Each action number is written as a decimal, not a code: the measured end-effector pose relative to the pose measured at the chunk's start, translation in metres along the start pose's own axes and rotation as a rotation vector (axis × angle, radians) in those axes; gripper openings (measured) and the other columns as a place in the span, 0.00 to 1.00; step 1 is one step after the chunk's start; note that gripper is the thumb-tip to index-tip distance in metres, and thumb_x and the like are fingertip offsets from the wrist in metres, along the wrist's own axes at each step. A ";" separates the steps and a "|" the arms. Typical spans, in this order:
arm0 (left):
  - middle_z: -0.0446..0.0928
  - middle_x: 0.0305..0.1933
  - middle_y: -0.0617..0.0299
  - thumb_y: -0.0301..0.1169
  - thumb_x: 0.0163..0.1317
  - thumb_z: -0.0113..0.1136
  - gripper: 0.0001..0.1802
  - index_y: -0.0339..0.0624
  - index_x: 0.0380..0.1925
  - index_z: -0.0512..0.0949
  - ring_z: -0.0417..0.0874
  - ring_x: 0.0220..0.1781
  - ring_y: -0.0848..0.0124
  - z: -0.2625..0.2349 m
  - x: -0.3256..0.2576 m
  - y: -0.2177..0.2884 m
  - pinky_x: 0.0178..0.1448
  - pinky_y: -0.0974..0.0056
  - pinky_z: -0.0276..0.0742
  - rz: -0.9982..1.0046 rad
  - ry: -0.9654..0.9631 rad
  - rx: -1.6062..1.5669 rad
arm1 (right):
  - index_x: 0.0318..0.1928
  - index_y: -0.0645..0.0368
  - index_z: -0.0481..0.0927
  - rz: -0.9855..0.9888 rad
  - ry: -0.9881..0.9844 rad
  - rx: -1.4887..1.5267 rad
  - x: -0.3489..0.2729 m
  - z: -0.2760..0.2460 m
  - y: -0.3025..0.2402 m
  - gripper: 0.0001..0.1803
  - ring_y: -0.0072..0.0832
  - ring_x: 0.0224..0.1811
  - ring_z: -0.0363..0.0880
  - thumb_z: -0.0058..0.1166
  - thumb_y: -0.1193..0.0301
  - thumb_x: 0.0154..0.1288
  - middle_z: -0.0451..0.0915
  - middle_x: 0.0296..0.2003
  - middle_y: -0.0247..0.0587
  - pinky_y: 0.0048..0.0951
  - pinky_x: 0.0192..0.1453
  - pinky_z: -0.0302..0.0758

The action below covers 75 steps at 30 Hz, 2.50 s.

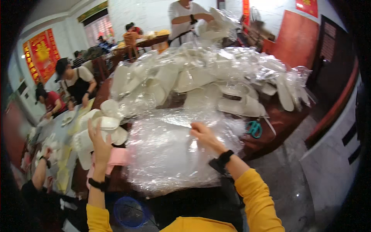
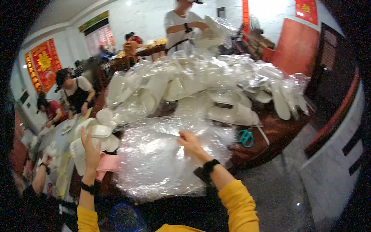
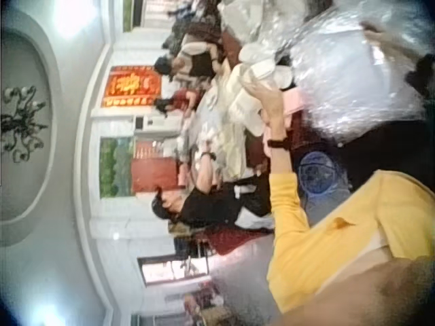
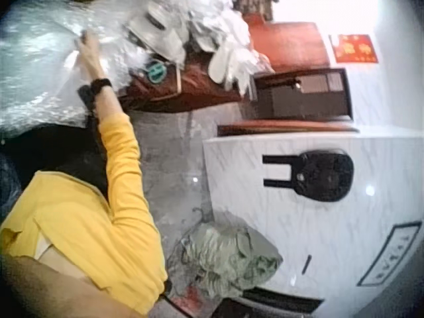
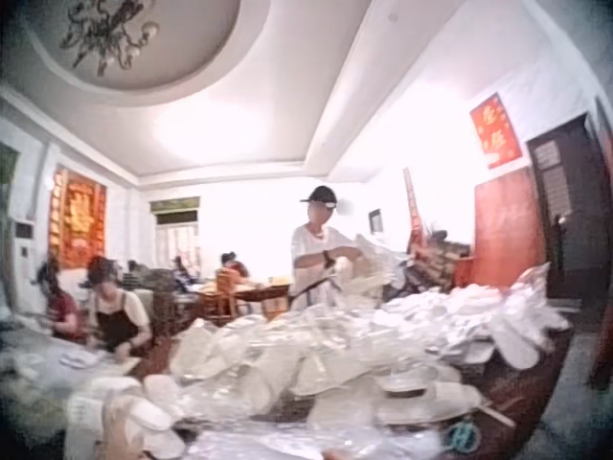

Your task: Inspecting and packaging white slippers into plastic bags.

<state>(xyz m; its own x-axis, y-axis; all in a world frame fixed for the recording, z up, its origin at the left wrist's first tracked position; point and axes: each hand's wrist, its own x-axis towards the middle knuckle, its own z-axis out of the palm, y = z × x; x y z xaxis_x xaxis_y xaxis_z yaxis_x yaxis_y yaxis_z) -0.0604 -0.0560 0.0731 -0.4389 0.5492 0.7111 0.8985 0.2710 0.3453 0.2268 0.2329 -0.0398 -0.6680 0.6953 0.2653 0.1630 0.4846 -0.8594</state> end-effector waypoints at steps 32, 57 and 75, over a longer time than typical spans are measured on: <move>0.63 0.70 0.57 0.45 0.61 0.57 0.28 0.57 0.63 0.71 0.56 0.74 0.49 0.067 -0.092 0.083 0.74 0.34 0.39 0.244 -0.584 -0.034 | 0.49 0.64 0.79 0.102 0.507 -0.500 0.119 -0.297 -0.008 0.28 0.35 0.45 0.77 0.49 0.51 0.64 0.82 0.43 0.46 0.37 0.52 0.72; 0.69 0.66 0.54 0.42 0.56 0.66 0.34 0.46 0.63 0.70 0.67 0.68 0.57 0.078 -0.164 0.028 0.72 0.55 0.60 -0.220 -0.632 -0.553 | 0.65 0.51 0.70 -0.165 -0.220 -0.276 0.028 -0.006 -0.046 0.25 0.49 0.51 0.76 0.49 0.58 0.71 0.76 0.47 0.59 0.42 0.56 0.72; 0.78 0.45 0.58 0.22 0.63 0.50 0.14 0.34 0.48 0.76 0.78 0.44 0.65 0.059 -0.112 0.021 0.50 0.64 0.74 -0.681 0.329 -0.897 | 0.60 0.55 0.76 0.132 0.117 0.001 -0.025 -0.013 -0.040 0.21 0.26 0.41 0.74 0.51 0.75 0.67 0.74 0.44 0.40 0.25 0.46 0.72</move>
<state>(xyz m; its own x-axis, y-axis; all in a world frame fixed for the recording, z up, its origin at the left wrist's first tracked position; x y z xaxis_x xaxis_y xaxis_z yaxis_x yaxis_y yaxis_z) 0.0073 -0.0650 -0.0350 -0.9260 0.2395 0.2917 0.2164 -0.2963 0.9303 0.2466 0.2032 -0.0063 -0.5515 0.8101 0.1989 0.2430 0.3841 -0.8908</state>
